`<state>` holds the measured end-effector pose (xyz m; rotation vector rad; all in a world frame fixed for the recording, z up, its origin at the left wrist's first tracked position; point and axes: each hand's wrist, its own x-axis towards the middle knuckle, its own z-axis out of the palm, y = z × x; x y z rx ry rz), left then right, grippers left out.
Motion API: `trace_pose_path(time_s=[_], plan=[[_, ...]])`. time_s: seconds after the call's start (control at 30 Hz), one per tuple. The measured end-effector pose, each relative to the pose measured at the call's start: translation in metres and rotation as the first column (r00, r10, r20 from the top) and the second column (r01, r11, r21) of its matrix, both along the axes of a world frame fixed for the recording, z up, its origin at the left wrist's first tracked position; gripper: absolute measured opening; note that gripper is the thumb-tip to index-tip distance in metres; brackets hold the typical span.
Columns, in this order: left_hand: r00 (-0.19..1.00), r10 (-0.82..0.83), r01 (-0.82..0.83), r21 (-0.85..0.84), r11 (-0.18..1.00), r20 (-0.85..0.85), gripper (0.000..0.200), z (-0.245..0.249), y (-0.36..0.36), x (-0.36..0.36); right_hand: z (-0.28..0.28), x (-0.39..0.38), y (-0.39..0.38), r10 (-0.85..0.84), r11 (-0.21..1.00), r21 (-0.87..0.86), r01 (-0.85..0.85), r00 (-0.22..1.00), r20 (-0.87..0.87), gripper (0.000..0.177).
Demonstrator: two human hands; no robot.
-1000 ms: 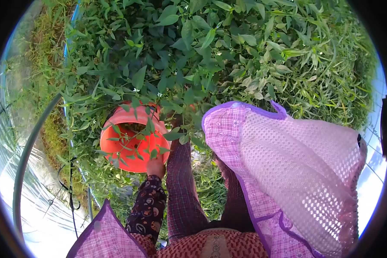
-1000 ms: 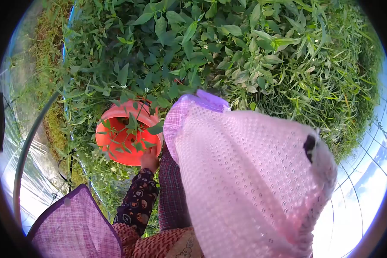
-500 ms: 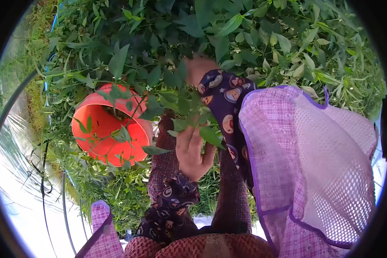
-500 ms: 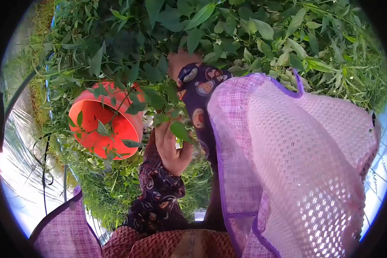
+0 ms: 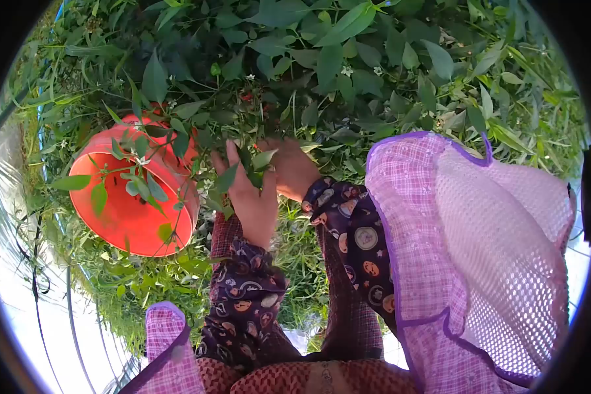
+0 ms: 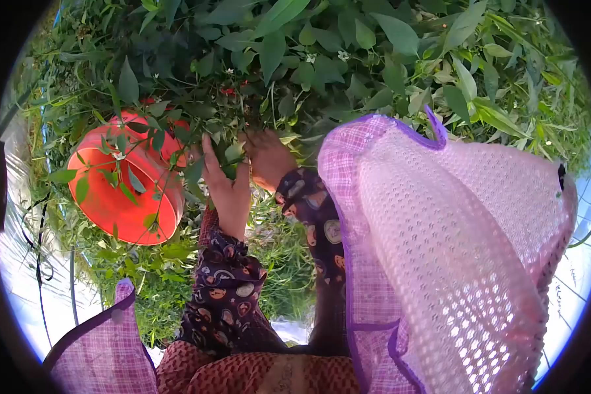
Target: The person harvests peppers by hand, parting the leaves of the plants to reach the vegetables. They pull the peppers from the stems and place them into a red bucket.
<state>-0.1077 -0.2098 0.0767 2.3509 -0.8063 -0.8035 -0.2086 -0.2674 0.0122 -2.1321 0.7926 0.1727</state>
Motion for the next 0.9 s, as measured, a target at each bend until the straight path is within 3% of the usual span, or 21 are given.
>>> trace_pose_path(time_s=[0.03,0.07,0.1,0.13,0.17,0.23,0.3,0.33,0.37,0.4,0.43,0.5,0.53,0.57,0.63,0.7,0.73,0.77,0.8,0.83,0.9], plan=[[1.000,0.006,-0.006,-0.001,1.000,0.001,0.067,-0.012,0.005,-0.002,0.002,0.003,-0.002,-0.018,0.999,-0.026,0.019,0.999,0.028,0.056],[0.905,0.245,-0.262,-0.002,0.965,-0.347,0.069,-0.025,0.013,-0.005,0.005,0.002,-0.007,0.024,1.000,-0.002,-0.024,0.999,0.040,0.060],[0.642,0.420,-0.486,0.083,0.870,-0.642,0.071,-0.033,0.018,-0.005,0.013,0.005,-0.016,0.030,1.000,-0.003,-0.030,0.999,0.042,0.060],[0.522,0.428,-0.504,0.137,0.852,-0.738,0.074,-0.034,0.021,-0.003,0.022,0.008,-0.026,-0.019,0.979,0.200,0.028,0.999,-0.046,0.060],[0.519,0.431,-0.511,0.137,0.849,-0.738,0.074,-0.035,0.023,-0.005,0.030,0.012,-0.034,-0.048,0.916,0.389,0.101,0.989,-0.142,0.061],[0.454,0.404,-0.547,0.110,0.830,-0.794,0.071,-0.046,0.029,-0.015,0.041,0.015,-0.048,-0.030,0.933,0.350,0.088,0.985,-0.167,0.059],[0.498,0.394,-0.504,0.112,0.856,-0.772,0.072,-0.054,0.040,-0.021,0.053,0.020,-0.070,0.102,0.902,0.428,0.046,0.943,-0.317,0.057],[0.486,0.389,-0.502,0.113,0.857,-0.782,0.072,-0.055,0.041,-0.023,0.038,0.017,-0.066,0.142,0.984,0.136,-0.119,0.974,-0.176,0.049],[0.475,0.382,-0.501,0.113,0.858,-0.792,0.073,-0.057,0.042,-0.025,0.024,0.010,-0.066,0.149,0.983,0.130,-0.127,0.973,-0.177,0.049],[0.540,0.358,-0.443,0.105,0.891,-0.761,0.075,-0.046,0.034,-0.022,0.032,0.022,-0.078,-0.051,0.993,-0.109,0.043,0.997,-0.066,0.042],[0.537,0.361,-0.449,0.103,0.887,-0.763,0.075,-0.045,0.032,-0.025,0.040,0.038,-0.089,-0.218,0.919,-0.316,0.236,0.972,0.090,0.036],[0.556,0.352,-0.462,0.072,0.884,-0.753,0.075,-0.044,0.032,-0.029,0.038,0.069,-0.103,-0.304,0.924,-0.221,0.313,0.950,0.076,0.032],[0.241,0.441,-0.702,0.158,0.694,-0.865,0.075,-0.057,0.038,-0.038,0.030,0.085,-0.107,-0.394,0.910,-0.119,0.398,0.917,0.057,0.027],[0.236,0.444,-0.708,0.160,0.688,-0.864,0.075,-0.055,0.038,-0.038,0.017,0.103,-0.112,-0.465,0.884,-0.018,0.467,0.883,0.061,0.026],[0.647,0.316,-0.352,0.096,0.931,-0.694,0.073,-0.049,0.036,-0.035,-0.014,0.133,-0.111,-0.530,0.847,0.086,0.524,0.846,0.057,0.025],[0.703,0.266,-0.375,-0.026,0.927,-0.660,0.072,-0.032,0.028,-0.029,-0.037,0.149,-0.100,-0.196,0.964,-0.135,0.231,0.953,0.229,0.032],[0.859,0.176,-0.236,-0.066,0.970,-0.480,0.065,-0.020,0.025,-0.025,-0.035,0.149,-0.092,-0.193,0.964,-0.136,0.228,0.954,0.231,0.032],[0.958,0.066,-0.089,-0.070,0.994,-0.279,0.058,-0.012,0.024,-0.024,-0.016,0.149,-0.080,0.131,0.991,0.010,-0.131,0.990,-0.052,0.037],[0.759,0.232,-0.355,-0.087,0.931,-0.608,0.044,-0.010,0.026,-0.031,-0.001,0.147,-0.073,0.479,0.873,0.244,-0.423,0.838,-0.262,0.043],[0.754,0.240,-0.363,-0.083,0.928,-0.611,0.044,-0.004,0.025,-0.026,-0.003,0.137,-0.066,0.486,0.869,0.248,-0.428,0.833,-0.265,0.043],[0.931,0.016,-0.043,-0.067,0.997,-0.365,0.036,0.016,0.019,-0.013,-0.034,0.090,-0.045,0.395,0.919,0.057,-0.391,0.912,-0.111,0.049]])
